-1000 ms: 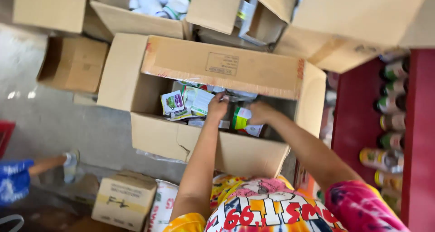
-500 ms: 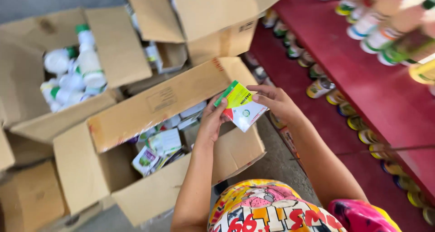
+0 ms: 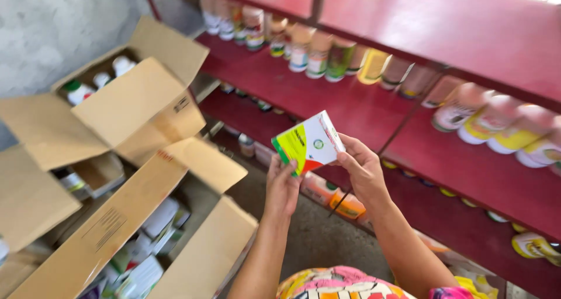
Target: Organizing and shelving various agricultural chemical products from boxes.
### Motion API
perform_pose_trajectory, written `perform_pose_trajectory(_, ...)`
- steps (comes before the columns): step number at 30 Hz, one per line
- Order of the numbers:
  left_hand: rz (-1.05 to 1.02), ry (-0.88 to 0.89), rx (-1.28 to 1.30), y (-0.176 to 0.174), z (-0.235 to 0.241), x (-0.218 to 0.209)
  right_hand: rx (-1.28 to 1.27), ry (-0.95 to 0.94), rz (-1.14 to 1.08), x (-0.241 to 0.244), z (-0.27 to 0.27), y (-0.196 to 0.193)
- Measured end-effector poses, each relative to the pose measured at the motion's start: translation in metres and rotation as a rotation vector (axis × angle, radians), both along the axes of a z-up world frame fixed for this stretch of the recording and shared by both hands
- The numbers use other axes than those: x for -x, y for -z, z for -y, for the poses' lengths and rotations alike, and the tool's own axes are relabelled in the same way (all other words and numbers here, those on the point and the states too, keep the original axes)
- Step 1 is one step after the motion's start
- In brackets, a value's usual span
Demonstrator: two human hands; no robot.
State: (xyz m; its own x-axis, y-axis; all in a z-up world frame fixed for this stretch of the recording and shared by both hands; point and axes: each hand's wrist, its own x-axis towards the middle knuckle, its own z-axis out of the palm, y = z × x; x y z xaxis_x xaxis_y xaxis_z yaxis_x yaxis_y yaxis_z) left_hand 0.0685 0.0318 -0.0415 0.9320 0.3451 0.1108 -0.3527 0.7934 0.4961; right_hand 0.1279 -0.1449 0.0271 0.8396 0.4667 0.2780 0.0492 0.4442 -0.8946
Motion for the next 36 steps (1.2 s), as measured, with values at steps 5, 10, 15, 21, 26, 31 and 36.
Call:
perform_pose_trajectory(5, 0.029, 0.124, -0.131, -0.022, 0.078, -0.020, -0.114, 0.184, 0.001, -0.040, 0.096, -0.007)
perform_pose_trajectory(10, 0.018, 0.260, -0.251, -0.058, 0.144, -0.019, -0.153, 0.340, -0.046, -0.041, 0.176, -0.013)
perform_pose_trajectory(15, 0.050, 0.432, -0.572, -0.078, 0.200, -0.039, -0.121, 0.516, 0.003, -0.039, 0.241, -0.024)
perform_pose_trajectory(21, 0.049, 0.585, -0.665, -0.086, 0.239, -0.064, -0.102, 0.748, 0.027, -0.030, 0.278, -0.023)
perform_pose_trajectory(26, 0.032, 0.673, -0.590, -0.091, 0.253, -0.092, -0.034, 0.890, 0.076, -0.025, 0.279, -0.024)
perform_pose_trajectory(31, 0.024, 0.733, -0.505, -0.098, 0.258, -0.113, 0.041, 0.828, 0.173, -0.003, 0.257, -0.049)
perform_pose_trajectory(36, 0.114, 0.725, -0.583, -0.102, 0.266, -0.129, 0.086, 0.733, 0.089, -0.009, 0.273, -0.032)
